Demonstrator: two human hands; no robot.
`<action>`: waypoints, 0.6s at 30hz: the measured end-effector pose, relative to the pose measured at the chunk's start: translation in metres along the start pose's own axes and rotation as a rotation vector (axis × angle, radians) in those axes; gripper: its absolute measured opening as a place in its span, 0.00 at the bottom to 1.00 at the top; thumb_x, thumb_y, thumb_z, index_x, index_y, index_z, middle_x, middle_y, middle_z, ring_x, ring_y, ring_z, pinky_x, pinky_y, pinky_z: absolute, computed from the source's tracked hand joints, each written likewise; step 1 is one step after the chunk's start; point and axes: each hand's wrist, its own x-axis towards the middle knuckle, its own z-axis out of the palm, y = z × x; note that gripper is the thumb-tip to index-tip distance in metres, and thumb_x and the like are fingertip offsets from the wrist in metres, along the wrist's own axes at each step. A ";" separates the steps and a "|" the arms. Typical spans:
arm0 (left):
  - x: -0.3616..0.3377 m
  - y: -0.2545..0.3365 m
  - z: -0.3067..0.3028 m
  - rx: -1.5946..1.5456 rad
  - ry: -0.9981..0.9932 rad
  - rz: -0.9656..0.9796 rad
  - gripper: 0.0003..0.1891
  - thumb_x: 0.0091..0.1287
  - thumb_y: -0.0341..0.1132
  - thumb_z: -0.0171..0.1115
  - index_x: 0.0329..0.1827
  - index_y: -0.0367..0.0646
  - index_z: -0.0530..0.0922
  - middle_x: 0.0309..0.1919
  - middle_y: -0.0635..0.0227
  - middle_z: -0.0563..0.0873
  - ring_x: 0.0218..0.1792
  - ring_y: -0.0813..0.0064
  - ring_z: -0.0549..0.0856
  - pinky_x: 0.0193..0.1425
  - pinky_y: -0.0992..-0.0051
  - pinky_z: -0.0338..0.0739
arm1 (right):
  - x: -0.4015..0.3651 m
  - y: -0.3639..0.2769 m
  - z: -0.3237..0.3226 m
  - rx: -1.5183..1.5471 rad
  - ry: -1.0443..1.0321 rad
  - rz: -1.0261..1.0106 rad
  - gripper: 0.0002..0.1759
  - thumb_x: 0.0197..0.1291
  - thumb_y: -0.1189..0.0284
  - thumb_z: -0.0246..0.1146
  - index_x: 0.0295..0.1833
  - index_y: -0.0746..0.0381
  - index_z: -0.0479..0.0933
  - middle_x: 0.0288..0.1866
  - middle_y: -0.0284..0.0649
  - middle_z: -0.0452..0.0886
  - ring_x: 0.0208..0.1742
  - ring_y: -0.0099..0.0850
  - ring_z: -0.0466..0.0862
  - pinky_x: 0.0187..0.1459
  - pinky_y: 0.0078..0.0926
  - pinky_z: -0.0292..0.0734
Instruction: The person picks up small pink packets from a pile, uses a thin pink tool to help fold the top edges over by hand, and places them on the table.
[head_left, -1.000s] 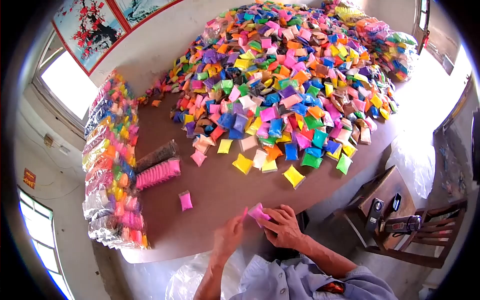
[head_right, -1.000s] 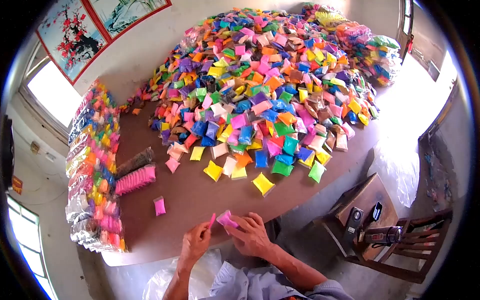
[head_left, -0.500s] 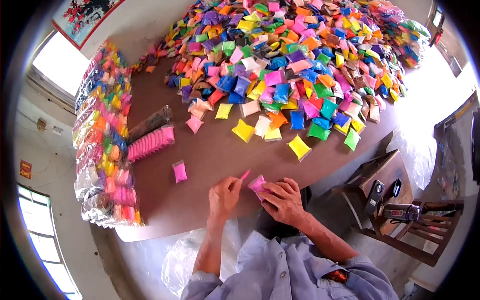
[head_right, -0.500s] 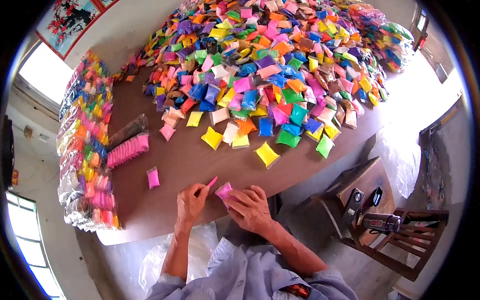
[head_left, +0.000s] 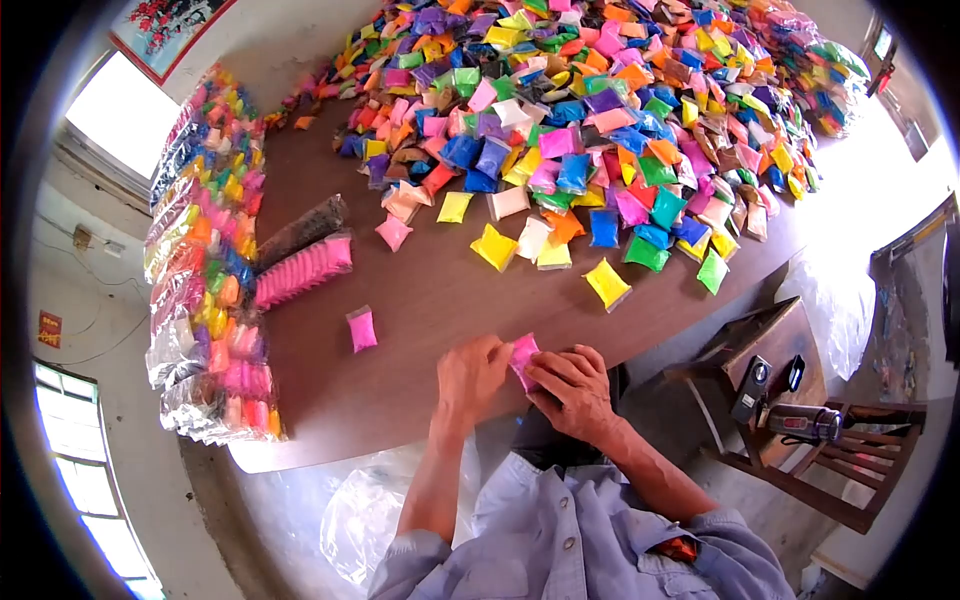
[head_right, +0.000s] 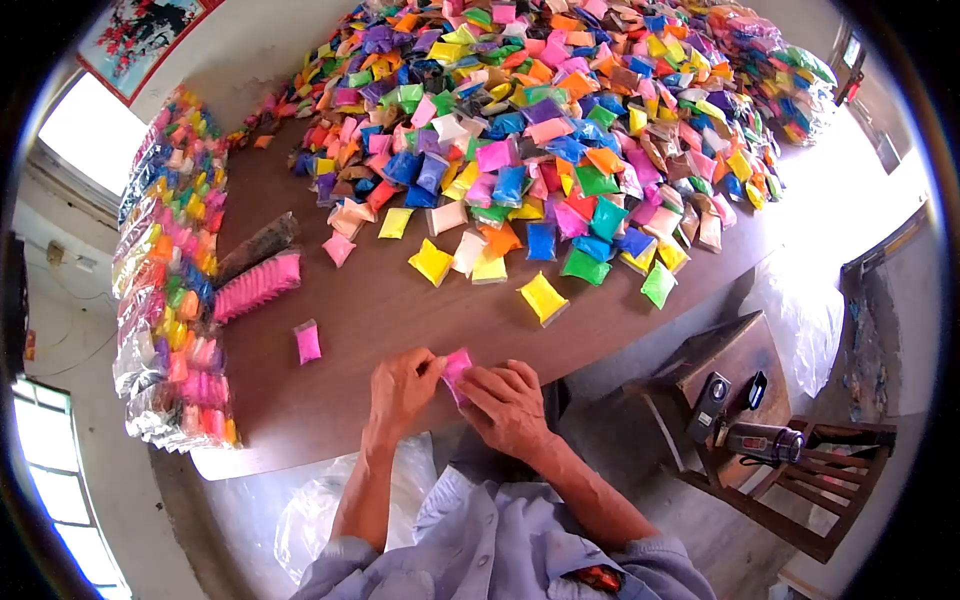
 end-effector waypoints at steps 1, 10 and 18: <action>0.003 -0.001 0.001 0.002 0.001 0.002 0.10 0.72 0.38 0.74 0.38 0.41 0.90 0.32 0.53 0.91 0.33 0.49 0.90 0.38 0.59 0.83 | 0.000 0.001 0.001 -0.001 0.012 -0.003 0.27 0.59 0.68 0.80 0.66 0.48 0.87 0.68 0.32 0.86 0.63 0.34 0.85 0.77 0.47 0.68; -0.016 0.018 -0.005 -0.154 0.020 0.092 0.12 0.71 0.39 0.77 0.37 0.40 0.88 0.33 0.53 0.91 0.33 0.49 0.90 0.37 0.60 0.83 | 0.004 0.000 0.001 0.005 0.062 -0.032 0.20 0.57 0.69 0.81 0.56 0.52 0.90 0.63 0.32 0.90 0.61 0.33 0.88 0.74 0.46 0.72; -0.016 0.000 0.000 -0.169 -0.035 -0.058 0.11 0.73 0.42 0.74 0.39 0.44 0.89 0.33 0.55 0.91 0.34 0.48 0.90 0.37 0.56 0.83 | 0.002 0.001 0.002 -0.008 0.057 -0.011 0.24 0.59 0.68 0.80 0.63 0.48 0.89 0.65 0.30 0.88 0.60 0.32 0.86 0.74 0.45 0.71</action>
